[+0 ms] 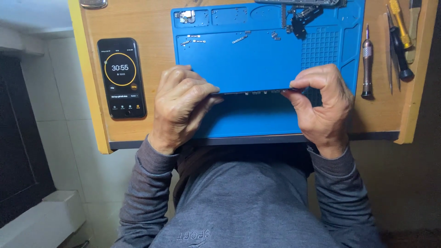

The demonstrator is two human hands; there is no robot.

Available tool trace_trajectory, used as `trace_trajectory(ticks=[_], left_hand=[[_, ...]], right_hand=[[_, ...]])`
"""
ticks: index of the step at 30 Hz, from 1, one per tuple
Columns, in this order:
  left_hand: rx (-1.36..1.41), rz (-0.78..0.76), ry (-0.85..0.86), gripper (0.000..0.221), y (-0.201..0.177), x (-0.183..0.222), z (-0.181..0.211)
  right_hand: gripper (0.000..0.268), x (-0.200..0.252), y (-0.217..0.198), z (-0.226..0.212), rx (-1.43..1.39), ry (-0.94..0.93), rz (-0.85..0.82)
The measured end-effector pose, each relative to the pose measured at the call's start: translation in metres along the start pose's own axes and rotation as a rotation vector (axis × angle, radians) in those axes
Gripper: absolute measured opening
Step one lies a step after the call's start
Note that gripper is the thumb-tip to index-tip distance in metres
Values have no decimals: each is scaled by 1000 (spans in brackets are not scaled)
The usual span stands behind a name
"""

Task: Disassembling a mobile phone by removing internal screws using tweezers on a repair mat.

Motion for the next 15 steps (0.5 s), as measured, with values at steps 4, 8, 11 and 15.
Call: trace_trajectory(ticks=[4, 8, 11, 15], left_hand=[[-10, -2, -15, 13, 3, 1, -2], [-26, -28, -45, 13, 4, 0, -4], [-35, -33, -51, 14, 4, 0, -3], [-44, -34, -64, 14, 7, 2, -5]], right_hand=[[18, -4, 1, 0, 15, 19, -22], [16, -7, 4, 2, 70, 16, -65], [16, -7, 5, 3, 79, 17, -66], [16, -7, 6, 5, 105, -4, -70]])
Point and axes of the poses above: each hand's wrist, its own x-axis away from the middle knuckle, its own y-axis out of the palm, z = x × y, the point moved 5 cm from there along -x, towards the middle knuckle, and after that the axes turned 8 degrees about -x, right-handed, at the moved point
